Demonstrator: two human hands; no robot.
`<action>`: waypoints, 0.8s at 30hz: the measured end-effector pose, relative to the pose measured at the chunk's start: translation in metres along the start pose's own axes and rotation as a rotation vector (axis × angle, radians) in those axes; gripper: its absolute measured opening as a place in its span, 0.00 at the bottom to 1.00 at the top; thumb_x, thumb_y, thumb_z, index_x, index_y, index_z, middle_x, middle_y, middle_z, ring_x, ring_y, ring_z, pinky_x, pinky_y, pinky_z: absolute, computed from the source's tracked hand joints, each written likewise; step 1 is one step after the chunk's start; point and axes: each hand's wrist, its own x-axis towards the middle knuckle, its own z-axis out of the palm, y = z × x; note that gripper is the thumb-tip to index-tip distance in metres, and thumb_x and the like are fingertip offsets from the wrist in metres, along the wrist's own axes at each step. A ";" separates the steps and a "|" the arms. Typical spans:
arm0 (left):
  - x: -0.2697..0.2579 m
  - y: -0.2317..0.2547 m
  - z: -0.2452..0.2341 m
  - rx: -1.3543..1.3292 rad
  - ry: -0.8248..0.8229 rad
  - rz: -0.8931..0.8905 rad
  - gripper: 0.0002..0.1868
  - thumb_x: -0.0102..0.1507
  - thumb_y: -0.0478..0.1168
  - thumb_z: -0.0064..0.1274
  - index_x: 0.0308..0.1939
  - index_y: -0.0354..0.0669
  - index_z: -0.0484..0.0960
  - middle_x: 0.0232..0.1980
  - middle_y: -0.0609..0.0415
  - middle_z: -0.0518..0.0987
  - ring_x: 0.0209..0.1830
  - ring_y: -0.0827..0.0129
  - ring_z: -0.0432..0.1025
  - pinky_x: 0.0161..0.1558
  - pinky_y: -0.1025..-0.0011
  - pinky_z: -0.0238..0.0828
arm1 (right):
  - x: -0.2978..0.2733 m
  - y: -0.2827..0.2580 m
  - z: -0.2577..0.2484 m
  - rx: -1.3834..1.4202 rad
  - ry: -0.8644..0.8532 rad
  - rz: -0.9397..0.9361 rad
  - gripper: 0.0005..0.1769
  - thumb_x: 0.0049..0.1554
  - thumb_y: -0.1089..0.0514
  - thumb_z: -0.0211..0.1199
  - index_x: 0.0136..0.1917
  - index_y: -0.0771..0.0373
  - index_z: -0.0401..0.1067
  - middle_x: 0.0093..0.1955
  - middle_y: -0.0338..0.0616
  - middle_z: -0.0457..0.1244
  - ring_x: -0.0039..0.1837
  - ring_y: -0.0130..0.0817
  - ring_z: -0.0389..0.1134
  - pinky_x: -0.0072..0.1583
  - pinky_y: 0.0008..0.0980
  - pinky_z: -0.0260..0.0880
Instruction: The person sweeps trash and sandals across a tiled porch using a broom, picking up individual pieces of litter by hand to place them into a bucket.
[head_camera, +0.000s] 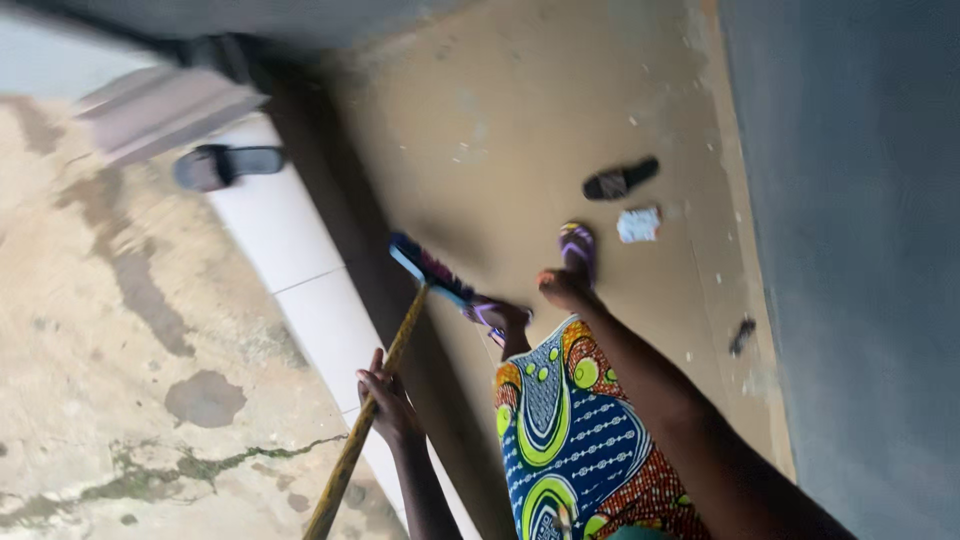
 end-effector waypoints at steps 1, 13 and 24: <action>-0.003 -0.006 0.013 0.019 -0.011 -0.021 0.22 0.74 0.57 0.41 0.45 0.38 0.69 0.62 0.47 0.78 0.37 0.79 0.64 0.46 0.79 0.68 | -0.003 0.018 -0.009 -0.017 0.052 0.059 0.11 0.59 0.53 0.59 0.53 0.57 0.76 0.44 0.49 0.72 0.46 0.41 0.73 0.50 0.38 0.73; -0.023 -0.118 0.195 0.407 -0.024 0.073 0.27 0.74 0.62 0.38 0.38 0.40 0.70 0.61 0.39 0.80 0.57 0.61 0.75 0.57 0.67 0.73 | 0.073 0.231 -0.129 -0.063 0.298 0.273 0.14 0.56 0.50 0.59 0.52 0.53 0.79 0.49 0.47 0.72 0.53 0.42 0.74 0.56 0.39 0.73; -0.012 -0.149 0.165 0.834 -0.187 0.103 0.21 0.70 0.41 0.38 0.49 0.20 0.76 0.57 0.30 0.80 0.63 0.54 0.76 0.71 0.59 0.62 | 0.243 0.428 -0.145 -0.149 0.387 0.380 0.30 0.60 0.44 0.61 0.70 0.59 0.65 0.62 0.61 0.66 0.61 0.60 0.68 0.62 0.53 0.67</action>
